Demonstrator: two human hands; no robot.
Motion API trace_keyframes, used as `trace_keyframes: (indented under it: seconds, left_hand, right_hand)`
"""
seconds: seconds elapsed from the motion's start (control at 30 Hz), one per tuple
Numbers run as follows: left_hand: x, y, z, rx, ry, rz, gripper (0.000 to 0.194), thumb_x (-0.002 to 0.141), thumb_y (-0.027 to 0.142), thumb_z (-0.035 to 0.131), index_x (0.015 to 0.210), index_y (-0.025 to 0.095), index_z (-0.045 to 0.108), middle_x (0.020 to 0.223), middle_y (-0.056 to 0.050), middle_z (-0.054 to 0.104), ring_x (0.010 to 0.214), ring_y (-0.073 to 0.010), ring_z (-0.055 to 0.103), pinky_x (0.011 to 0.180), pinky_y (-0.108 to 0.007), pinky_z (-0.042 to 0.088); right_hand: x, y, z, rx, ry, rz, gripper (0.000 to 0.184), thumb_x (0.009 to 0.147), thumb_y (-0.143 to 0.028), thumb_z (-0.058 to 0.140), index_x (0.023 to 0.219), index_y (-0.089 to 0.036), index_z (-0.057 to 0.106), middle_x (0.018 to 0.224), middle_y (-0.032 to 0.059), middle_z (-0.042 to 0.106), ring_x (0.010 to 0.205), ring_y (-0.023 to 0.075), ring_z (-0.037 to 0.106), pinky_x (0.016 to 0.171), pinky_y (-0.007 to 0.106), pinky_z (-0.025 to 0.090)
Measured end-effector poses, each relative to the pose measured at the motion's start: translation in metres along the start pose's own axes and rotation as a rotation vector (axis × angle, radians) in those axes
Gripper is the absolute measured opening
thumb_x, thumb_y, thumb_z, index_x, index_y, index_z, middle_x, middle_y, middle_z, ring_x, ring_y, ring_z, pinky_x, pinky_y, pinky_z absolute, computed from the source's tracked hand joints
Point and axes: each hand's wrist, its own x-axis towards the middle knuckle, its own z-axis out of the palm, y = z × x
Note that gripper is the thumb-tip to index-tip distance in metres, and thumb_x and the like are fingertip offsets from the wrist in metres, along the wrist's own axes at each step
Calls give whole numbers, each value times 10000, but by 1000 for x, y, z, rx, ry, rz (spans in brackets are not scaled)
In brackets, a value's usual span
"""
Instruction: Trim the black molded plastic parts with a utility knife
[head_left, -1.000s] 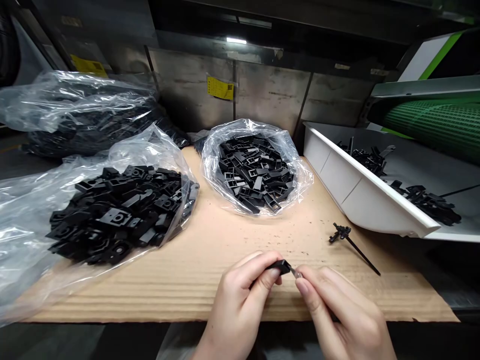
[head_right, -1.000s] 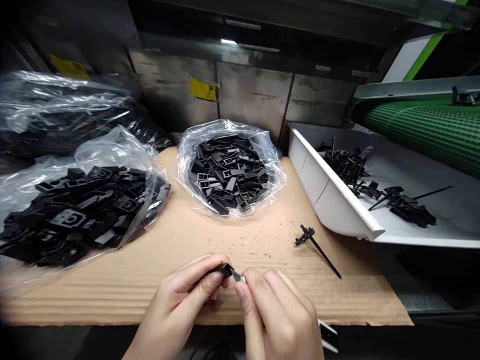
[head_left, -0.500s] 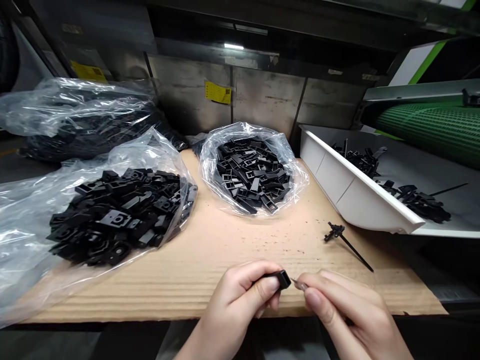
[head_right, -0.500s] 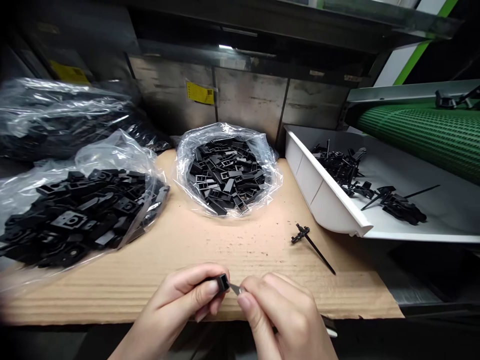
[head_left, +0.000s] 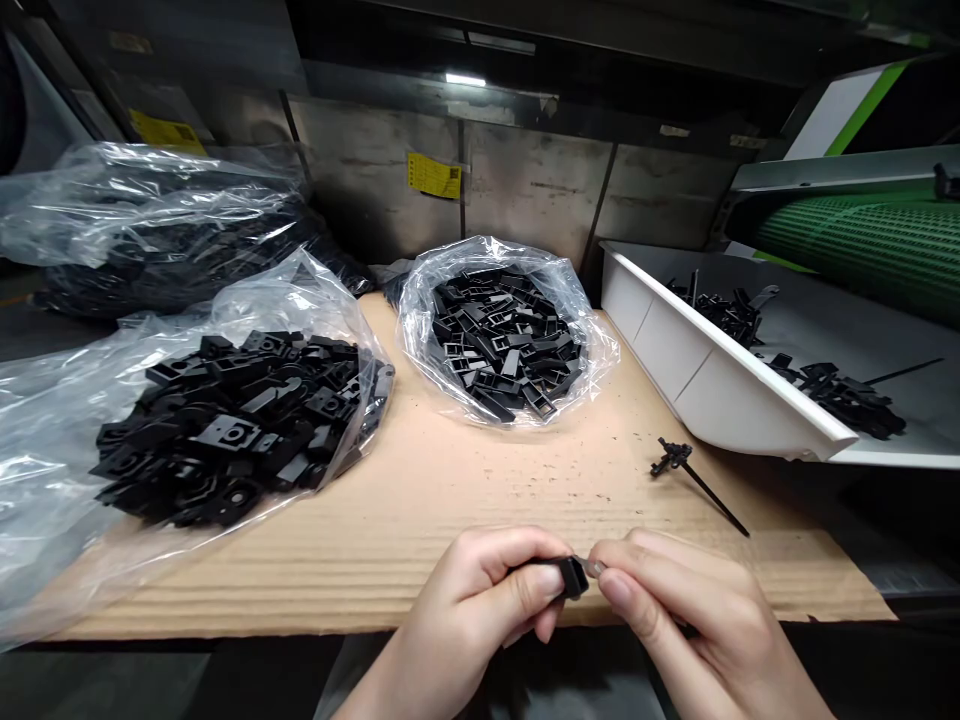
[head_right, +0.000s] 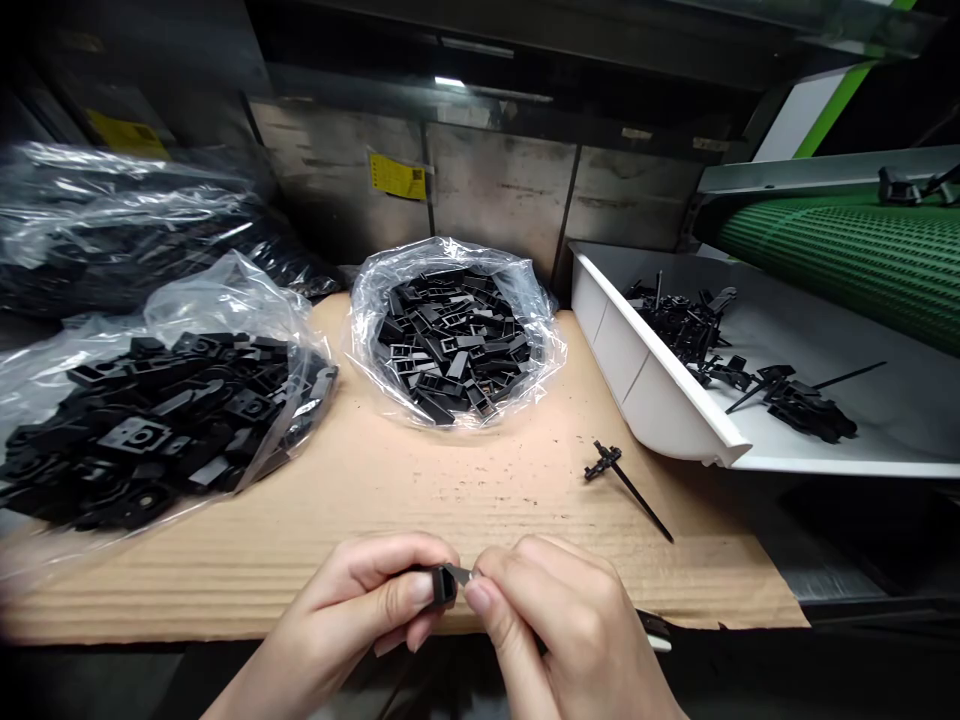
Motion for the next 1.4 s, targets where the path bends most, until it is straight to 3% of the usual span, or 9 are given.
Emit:
trace_keyframes:
  seconds: [0.1,0.3,0.5,0.8,0.9,1.03,1.17,1.27,1.4]
  left_hand:
    - [-1,-1,2,43,43,32,181,802,210,513,699,133,640,530,22,484,474,-78,364,434,-185,272]
    - [-3,-8,5,166,271,113,138,778,199,564,822,184,694,687,-18,606,613,-138,528,545,-203,426]
    - [-5,-8,8,269,313,234,155,775,154,564,811,200,708,766,-31,668,731,-168,592,669,-215,457]
    - [-4,-4,10,178,238,206,135,799,178,541,770,166,672,669,-23,583,599,-137,533,570,-207,440]
    - [-4,-3,6,109,178,130,138,825,209,518,810,169,649,630,0,537,586,-118,488,537,-184,404]
    - [-4,0,-1,-50,11,38,174,837,315,529,906,188,627,686,10,526,619,-99,452,534,-153,370]
    - [-3,1,-1,-193,-9,1,217,822,390,542,834,195,636,712,13,520,607,-83,449,497,-129,350]
    - [-3,1,1,-119,52,22,263,825,372,542,697,162,635,631,20,491,547,-76,432,479,-131,358]
    - [-4,1,3,-44,96,65,272,817,369,547,685,148,633,642,5,503,523,-84,424,473,-153,377]
  right_hand:
    - [-1,-1,0,-13,25,-2,197,860,-127,419,737,-186,561,610,-8,550,543,101,543,513,202,407]
    - [-4,-2,6,-128,145,-107,138,840,-101,464,769,-173,558,622,9,555,555,120,527,522,229,408]
    - [-3,1,14,-115,158,-73,166,849,-104,431,775,-170,564,617,10,535,551,119,502,508,238,380]
    - [-5,11,11,-61,176,54,158,863,-150,437,765,-202,549,621,-17,556,575,106,574,539,188,446]
    - [-8,12,9,53,151,104,150,885,-170,407,840,-215,542,630,-32,581,514,84,554,505,161,446]
    - [-11,9,4,67,102,184,218,909,-203,351,769,-217,518,601,-31,554,493,90,538,484,165,441]
    - [-6,0,1,5,160,95,185,883,-176,407,730,-219,503,557,-56,500,467,71,515,461,149,406]
    - [0,-4,5,-28,169,-6,148,863,-132,427,777,-202,524,601,-35,532,510,80,531,494,173,404]
    - [5,-2,11,-49,125,-67,153,854,-104,418,788,-170,540,628,2,555,539,106,533,513,211,404]
